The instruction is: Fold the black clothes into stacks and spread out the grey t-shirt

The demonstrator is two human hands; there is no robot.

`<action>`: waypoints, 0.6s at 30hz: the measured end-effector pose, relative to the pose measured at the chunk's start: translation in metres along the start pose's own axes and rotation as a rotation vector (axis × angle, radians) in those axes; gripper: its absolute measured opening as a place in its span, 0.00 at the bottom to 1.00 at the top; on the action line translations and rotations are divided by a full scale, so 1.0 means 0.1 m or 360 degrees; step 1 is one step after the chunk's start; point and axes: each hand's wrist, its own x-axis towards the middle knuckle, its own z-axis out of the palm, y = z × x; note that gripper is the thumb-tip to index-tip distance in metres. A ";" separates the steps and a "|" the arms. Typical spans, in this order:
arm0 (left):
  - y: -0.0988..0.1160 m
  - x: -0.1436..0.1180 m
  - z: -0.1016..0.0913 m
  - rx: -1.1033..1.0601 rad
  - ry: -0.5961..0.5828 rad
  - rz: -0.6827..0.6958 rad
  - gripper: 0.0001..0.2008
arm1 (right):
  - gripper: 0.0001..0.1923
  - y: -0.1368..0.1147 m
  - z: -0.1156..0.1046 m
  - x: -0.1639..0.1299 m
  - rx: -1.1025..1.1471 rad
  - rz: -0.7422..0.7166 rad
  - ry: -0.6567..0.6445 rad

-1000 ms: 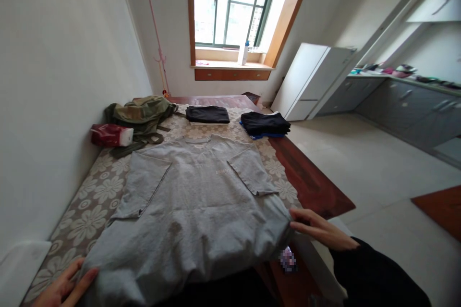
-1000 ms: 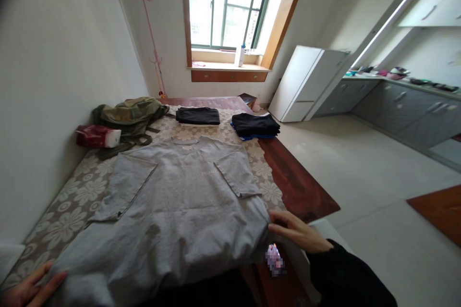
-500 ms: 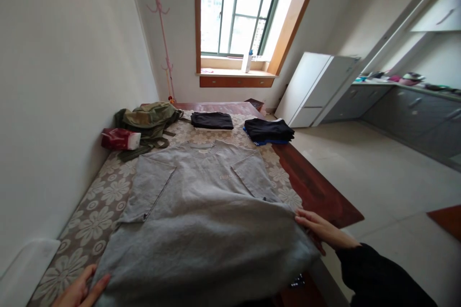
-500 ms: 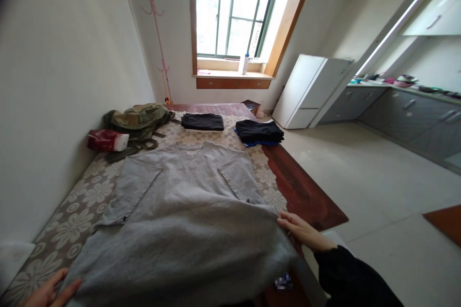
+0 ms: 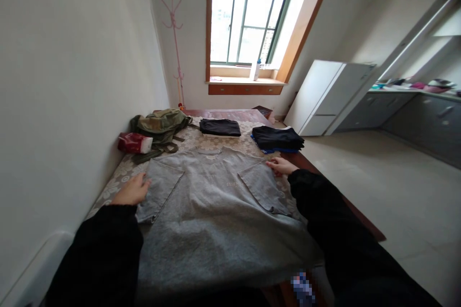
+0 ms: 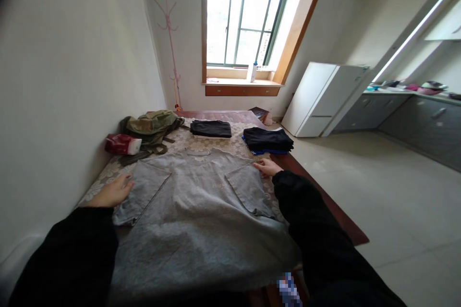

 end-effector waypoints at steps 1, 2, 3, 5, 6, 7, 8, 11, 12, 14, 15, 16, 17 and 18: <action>0.05 0.18 0.03 0.0008 0.0024 -0.0025 0.23 | 0.23 -0.05 0.06 0.15 -0.0033 -0.0029 0.0021; 0.08 0.34 0.06 0.0016 0.0046 -0.0060 0.23 | 0.21 -0.09 0.11 0.28 -0.0054 -0.0076 0.0040; 0.09 0.49 0.08 0.0024 0.0073 -0.0112 0.24 | 0.20 -0.12 0.17 0.37 -0.0071 -0.0129 0.0063; 0.07 0.71 0.13 0.0017 0.0130 -0.0194 0.24 | 0.18 -0.13 0.25 0.48 -0.0078 -0.0235 0.0106; 0.05 0.80 0.14 -0.0001 0.0137 -0.0215 0.23 | 0.18 -0.12 0.28 0.52 -0.0064 -0.0281 0.0119; 0.02 0.87 0.16 -0.0031 0.0129 -0.0212 0.21 | 0.18 -0.10 0.30 0.54 -0.0043 -0.0319 0.0127; 0.00 0.94 0.16 -0.0070 0.0113 -0.0189 0.19 | 0.18 -0.09 0.30 0.55 -0.0014 -0.0351 0.0133; -0.03 1.10 0.14 -0.0195 0.0079 -0.0077 0.13 | 0.19 -0.07 0.21 0.57 0.0083 -0.0432 0.0165; -0.03 1.15 0.12 -0.0230 0.0087 -0.0041 0.13 | 0.19 -0.08 0.16 0.58 0.0128 -0.0460 0.0190; -0.04 1.22 0.06 -0.0298 0.0120 0.0026 0.14 | 0.20 -0.12 0.02 0.60 0.0289 -0.0531 0.0285; -0.04 1.25 0.03 -0.0353 0.0154 0.0045 0.15 | 0.20 -0.15 -0.04 0.61 0.0388 -0.0564 0.0347; -0.05 1.28 0.01 -0.0413 0.0197 0.0048 0.16 | 0.20 -0.17 -0.09 0.63 0.0469 -0.0573 0.0405; -0.07 1.30 0.00 -0.0472 0.0239 0.0036 0.17 | 0.20 -0.19 -0.13 0.66 0.0516 -0.0552 0.0447; -0.08 1.31 0.00 -0.0523 0.0268 0.0014 0.18 | 0.20 -0.21 -0.14 0.68 0.0520 -0.0504 0.0458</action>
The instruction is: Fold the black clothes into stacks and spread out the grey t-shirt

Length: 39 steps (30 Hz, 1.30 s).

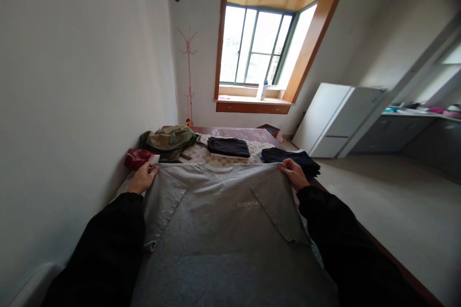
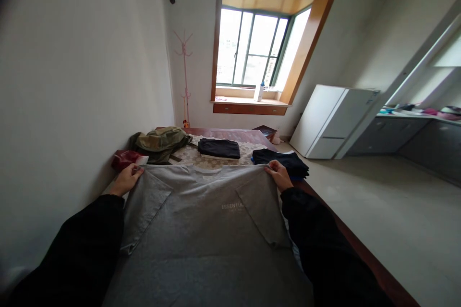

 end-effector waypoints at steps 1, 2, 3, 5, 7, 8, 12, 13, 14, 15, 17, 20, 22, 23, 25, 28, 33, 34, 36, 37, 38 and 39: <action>-0.02 0.01 0.01 -0.0036 0.0011 -0.0025 0.19 | 0.20 0.00 0.02 0.03 -0.0045 0.0067 -0.0015; -0.03 0.02 0.03 -0.0055 -0.0006 -0.0047 0.19 | 0.21 0.01 0.06 0.04 -0.0100 0.0141 -0.0057; -0.04 0.02 0.06 -0.0058 -0.0050 -0.0059 0.19 | 0.22 0.03 0.11 0.05 -0.0149 0.0210 -0.0118; -0.05 0.03 0.14 -0.0071 -0.0153 -0.0054 0.16 | 0.21 0.07 0.23 0.05 -0.0211 0.0292 -0.0262; -0.04 0.04 0.22 -0.0082 -0.0209 -0.0023 0.15 | 0.18 0.07 0.35 0.05 -0.0263 0.0318 -0.0399; -0.02 0.05 0.24 -0.0078 -0.0209 -0.0004 0.14 | 0.18 0.04 0.39 0.06 -0.0287 0.0311 -0.0457; 0.07 0.08 0.20 0.0003 -0.0073 0.0065 0.15 | 0.22 -0.13 0.36 0.16 -0.0318 0.0166 -0.0567; 0.09 0.09 0.16 0.0031 -0.0014 0.0077 0.15 | 0.23 -0.17 0.31 0.19 -0.0297 0.0089 -0.0552; 0.11 0.10 0.12 0.0059 0.0046 0.0086 0.16 | 0.25 -0.19 0.25 0.22 -0.0273 0.0001 -0.0516; 0.12 0.11 0.08 0.0088 0.0099 0.0090 0.17 | 0.25 -0.19 0.20 0.24 -0.0259 -0.0088 -0.0467; 0.14 0.12 0.05 0.0152 0.0166 0.0089 0.18 | 0.22 -0.15 0.16 0.27 -0.0308 -0.0225 -0.0352; 0.15 0.09 0.12 0.0241 0.0130 0.0078 0.14 | 0.15 0.03 0.27 0.21 -0.0486 -0.0231 -0.0253; 0.14 0.03 0.21 0.0284 0.0073 0.0083 0.12 | 0.14 0.17 0.39 0.12 -0.0570 -0.0179 -0.0208; 0.13 -0.01 0.27 0.0298 0.0054 0.0095 0.12 | 0.14 0.23 0.45 0.07 -0.0600 -0.0157 -0.0181; 0.11 -0.10 0.36 0.0314 0.0049 0.0133 0.15 | 0.17 0.37 0.55 -0.04 -0.0662 -0.0134 -0.0109; 0.07 -0.24 0.47 0.0426 0.0135 0.0236 0.22 | 0.24 0.55 0.61 -0.18 -0.0913 -0.0186 -0.0075; 0.02 -0.33 0.56 0.0654 0.0185 0.0355 0.29 | 0.31 0.70 0.61 -0.28 -0.1194 -0.0190 -0.0160; 0.02 -0.33 0.57 0.0676 0.0156 0.0344 0.29 | 0.32 0.70 0.60 -0.28 -0.1243 -0.0171 -0.0185; 0.03 -0.32 0.58 0.0717 0.0086 0.0310 0.29 | 0.34 0.68 0.58 -0.26 -0.1330 -0.0141 -0.0244; 0.04 -0.31 0.59 0.0734 0.0056 0.0297 0.30 | 0.35 0.67 0.57 -0.25 -0.1352 -0.0132 -0.0272; 0.05 -0.31 0.59 0.0748 0.0032 0.0290 0.30 | 0.35 0.66 0.56 -0.24 -0.1368 -0.0126 -0.0296; 0.07 -0.32 0.60 0.0761 0.0011 0.0280 0.30 | 0.35 0.65 0.55 -0.22 -0.1379 -0.0123 -0.0314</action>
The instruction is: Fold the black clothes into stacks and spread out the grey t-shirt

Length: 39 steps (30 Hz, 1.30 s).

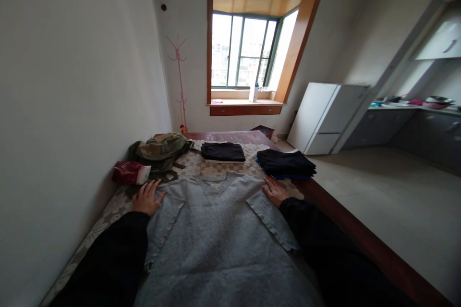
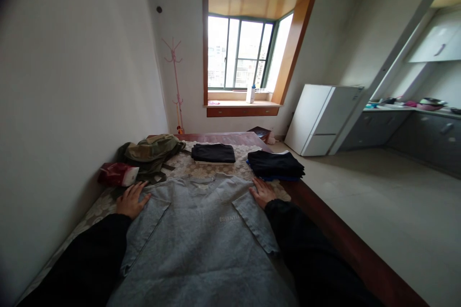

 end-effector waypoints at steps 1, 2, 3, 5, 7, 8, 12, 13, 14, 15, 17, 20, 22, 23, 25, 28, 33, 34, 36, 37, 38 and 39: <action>0.02 0.00 0.00 0.0010 -0.0017 -0.0009 0.31 | 0.35 0.01 -0.01 0.01 -0.0008 -0.0008 -0.0010; 0.04 -0.01 0.00 0.0019 -0.0031 -0.0022 0.31 | 0.35 0.03 -0.02 0.03 -0.0013 -0.0020 -0.0015; 0.05 -0.02 0.00 0.0028 -0.0044 -0.0033 0.31 | 0.35 0.04 -0.03 0.04 -0.0018 -0.0032 -0.0014; 0.08 -0.03 0.01 0.0046 -0.0057 -0.0052 0.31 | 0.35 0.07 -0.02 0.07 -0.0020 -0.0051 -0.0006; 0.09 -0.05 0.02 0.0064 -0.0065 -0.0067 0.31 | 0.34 0.10 -0.02 0.10 -0.0025 -0.0057 0.0000; 0.09 -0.06 0.02 0.0070 -0.0065 -0.0070 0.31 | 0.34 0.11 -0.01 0.10 -0.0031 -0.0059 0.0005; 0.06 -0.11 0.04 0.0062 -0.0041 -0.0066 0.32 | 0.33 0.12 0.00 0.06 -0.0054 -0.0075 0.0034; 0.04 -0.12 0.04 0.0054 -0.0039 -0.0068 0.32 | 0.33 0.11 0.00 0.04 -0.0056 -0.0081 0.0034; 0.02 -0.14 0.04 0.0042 -0.0042 -0.0067 0.32 | 0.33 0.11 -0.01 0.02 -0.0058 -0.0082 0.0030; 0.01 -0.15 0.04 0.0023 -0.0046 -0.0066 0.33 | 0.34 0.09 -0.01 0.00 -0.0056 -0.0080 0.0028; -0.02 -0.17 0.02 -0.0031 -0.0060 -0.0068 0.34 | 0.35 0.07 -0.02 -0.05 -0.0028 -0.0072 0.0037; -0.08 -0.22 0.00 -0.0132 -0.0052 -0.0075 0.35 | 0.36 0.10 -0.02 -0.16 0.0098 -0.0078 0.0079; -0.15 -0.32 -0.02 -0.0166 -0.0011 -0.0119 0.36 | 0.35 0.22 0.00 -0.33 0.0172 -0.0068 0.0118; -0.21 -0.40 -0.02 -0.0166 0.0009 -0.0146 0.36 | 0.35 0.32 0.03 -0.46 0.0187 -0.0057 0.0143; -0.36 -0.64 -0.02 -0.0129 0.0025 -0.0194 0.35 | 0.34 0.58 0.11 -0.78 0.0163 -0.0025 0.0195; -0.56 -1.16 -0.03 -0.0022 0.0004 -0.0171 0.33 | 0.35 0.94 0.23 -1.36 0.0051 0.0056 0.0203; -0.62 -1.95 -0.20 0.0119 0.0021 -0.0135 0.32 | 0.34 0.97 0.19 -2.08 -0.0286 0.0041 0.0299; -0.61 -2.03 -0.24 0.0131 0.0029 -0.0114 0.32 | 0.34 0.90 0.14 -2.15 -0.0352 0.0027 0.0309; -0.57 -2.13 -0.29 0.0141 0.0067 -0.0057 0.32 | 0.33 0.75 0.04 -2.20 -0.0425 0.0065 0.0252; -0.56 -2.15 -0.30 0.0147 0.0096 -0.0029 0.31 | 0.33 0.70 -0.01 -2.20 -0.0440 0.0095 0.0202; -0.55 -2.17 -0.30 0.0158 0.0129 0.0001 0.31 | 0.33 0.65 -0.05 -2.20 -0.0447 0.0127 0.0149; -0.55 -2.18 -0.30 0.0170 0.0160 0.0025 0.31 | 0.33 0.63 -0.09 -2.19 -0.0448 0.0152 0.0100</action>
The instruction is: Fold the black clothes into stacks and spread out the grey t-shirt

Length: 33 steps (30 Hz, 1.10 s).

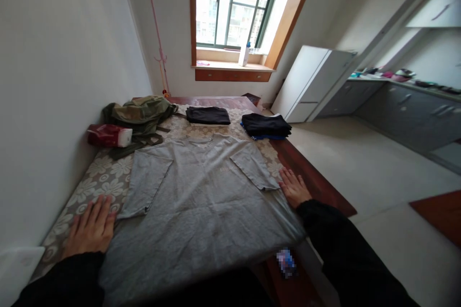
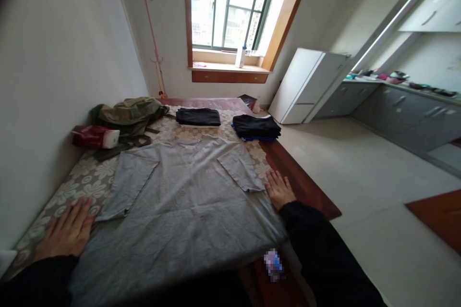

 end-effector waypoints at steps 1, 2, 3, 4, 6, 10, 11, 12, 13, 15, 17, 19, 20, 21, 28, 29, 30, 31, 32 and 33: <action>0.01 -0.01 0.00 0.0010 0.0025 0.0014 0.31 | 0.33 0.00 -0.03 0.01 -0.0001 0.0009 -0.0044; 0.01 -0.02 0.00 0.0016 0.0038 0.0017 0.31 | 0.32 0.00 -0.05 0.01 -0.0001 0.0013 -0.0076; 0.02 -0.02 0.00 0.0014 0.0038 0.0010 0.32 | 0.32 0.00 -0.07 0.02 0.0001 0.0015 -0.0096; 0.03 -0.02 -0.01 0.0005 0.0028 -0.0004 0.32 | 0.32 0.01 -0.08 0.02 0.0004 0.0016 -0.0108; 0.03 -0.02 -0.03 -0.0043 -0.0009 -0.0053 0.32 | 0.32 0.01 -0.11 0.03 0.0014 0.0031 -0.0117; -0.05 -0.14 -0.09 -0.0254 -0.0026 -0.0148 0.30 | 0.33 0.02 -0.17 -0.05 0.0044 0.0076 -0.0088; -0.09 -0.22 -0.10 -0.0300 -0.0014 -0.0148 0.30 | 0.34 0.03 -0.18 -0.11 0.0053 0.0077 -0.0060; -0.11 -0.32 -0.11 -0.0333 -0.0004 -0.0133 0.30 | 0.35 0.03 -0.18 -0.18 0.0060 0.0085 -0.0025; -0.13 -0.44 -0.13 -0.0347 0.0004 -0.0115 0.30 | 0.36 0.03 -0.18 -0.28 0.0064 0.0095 0.0006; -0.13 -0.67 -0.16 -0.0323 0.0010 -0.0084 0.32 | 0.36 0.01 -0.15 -0.50 0.0055 0.0116 0.0045; -0.08 -0.87 -0.19 -0.0249 0.0009 -0.0050 0.34 | 0.35 -0.05 -0.12 -0.71 0.0028 0.0099 0.0040; -0.02 -0.99 -0.23 -0.0154 0.0001 0.0004 0.37 | 0.33 -0.11 -0.10 -0.86 -0.0003 0.0059 0.0013; 0.01 -1.02 -0.25 -0.0116 -0.0009 0.0033 0.38 | 0.32 -0.13 -0.10 -0.90 -0.0016 0.0049 0.0005; 0.03 -1.03 -0.26 -0.0088 -0.0024 0.0052 0.39 | 0.32 -0.15 -0.11 -0.93 -0.0026 0.0043 -0.0003; -0.03 -1.05 -0.26 -0.0192 -0.0132 0.0008 0.36 | 0.32 -0.10 -0.16 -0.91 0.0009 0.0017 -0.0068; -0.04 -1.05 -0.27 -0.0233 -0.0134 -0.0010 0.36 | 0.32 -0.09 -0.18 -0.90 0.0025 0.0025 -0.0082; -0.03 -1.05 -0.28 -0.0278 -0.0133 -0.0039 0.35 | 0.32 -0.09 -0.21 -0.89 0.0046 0.0027 -0.0084; -0.02 -1.04 -0.31 -0.0320 -0.0127 -0.0081 0.33 | 0.31 -0.09 -0.26 -0.87 0.0078 0.0024 -0.0071; 0.00 -1.04 -0.34 -0.0356 -0.0113 -0.0128 0.31 | 0.30 -0.10 -0.32 -0.85 0.0125 0.0010 -0.0048; 0.02 -1.03 -0.37 -0.0383 -0.0098 -0.0168 0.29 | 0.29 -0.12 -0.39 -0.82 0.0191 -0.0012 -0.0026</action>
